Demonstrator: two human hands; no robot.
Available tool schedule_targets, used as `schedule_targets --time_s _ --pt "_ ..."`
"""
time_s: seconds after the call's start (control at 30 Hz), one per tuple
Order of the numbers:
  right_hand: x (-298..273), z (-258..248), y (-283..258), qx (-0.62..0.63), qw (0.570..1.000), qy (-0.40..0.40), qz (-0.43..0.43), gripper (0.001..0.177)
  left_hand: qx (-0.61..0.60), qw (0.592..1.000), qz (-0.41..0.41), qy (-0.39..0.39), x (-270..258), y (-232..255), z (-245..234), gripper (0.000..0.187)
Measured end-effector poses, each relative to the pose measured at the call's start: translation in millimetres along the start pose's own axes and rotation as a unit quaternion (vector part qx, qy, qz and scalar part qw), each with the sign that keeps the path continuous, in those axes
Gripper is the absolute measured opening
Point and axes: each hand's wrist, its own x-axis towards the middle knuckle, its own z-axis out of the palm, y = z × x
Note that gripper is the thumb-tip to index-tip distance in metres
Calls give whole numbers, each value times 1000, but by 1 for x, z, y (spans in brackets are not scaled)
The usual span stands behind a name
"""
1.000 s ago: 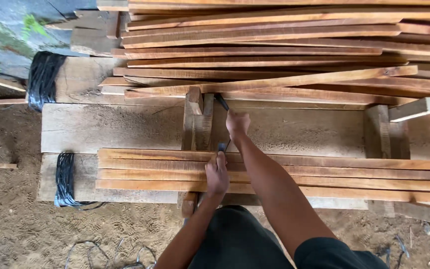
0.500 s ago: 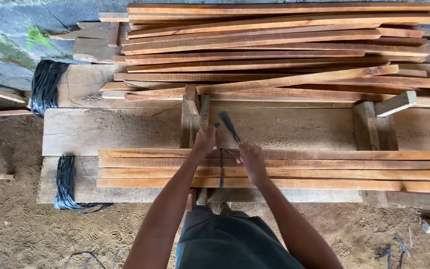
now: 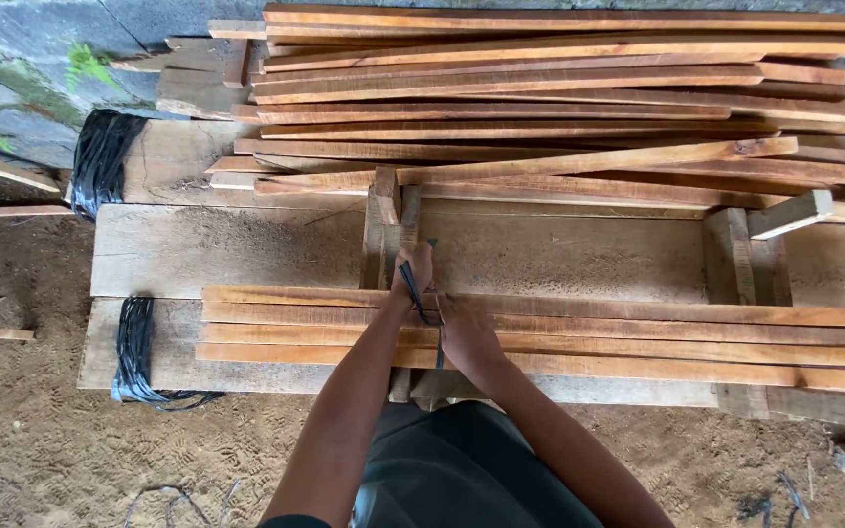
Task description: Bundling long thin wood strips together using plastic straps and pliers.
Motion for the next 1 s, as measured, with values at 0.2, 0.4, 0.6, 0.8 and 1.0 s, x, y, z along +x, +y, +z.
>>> schedule_targets --time_s 0.2,0.4,0.6,0.8,1.0 --pt "4 23 0 -127 989 42 -56 60 -7 999 23 -28 4 -16 -5 40" --pt "5 25 6 -114 991 36 -67 62 560 732 373 -101 17 -68 -38 48" --pt "7 24 5 -94 994 22 -56 65 293 941 60 -159 -59 -1 -48 54" --pt "7 15 3 -105 993 13 -48 66 265 957 61 -103 -81 24 -33 58" --pt "4 8 2 -59 997 27 -50 58 234 965 63 -100 -108 54 -29 56"
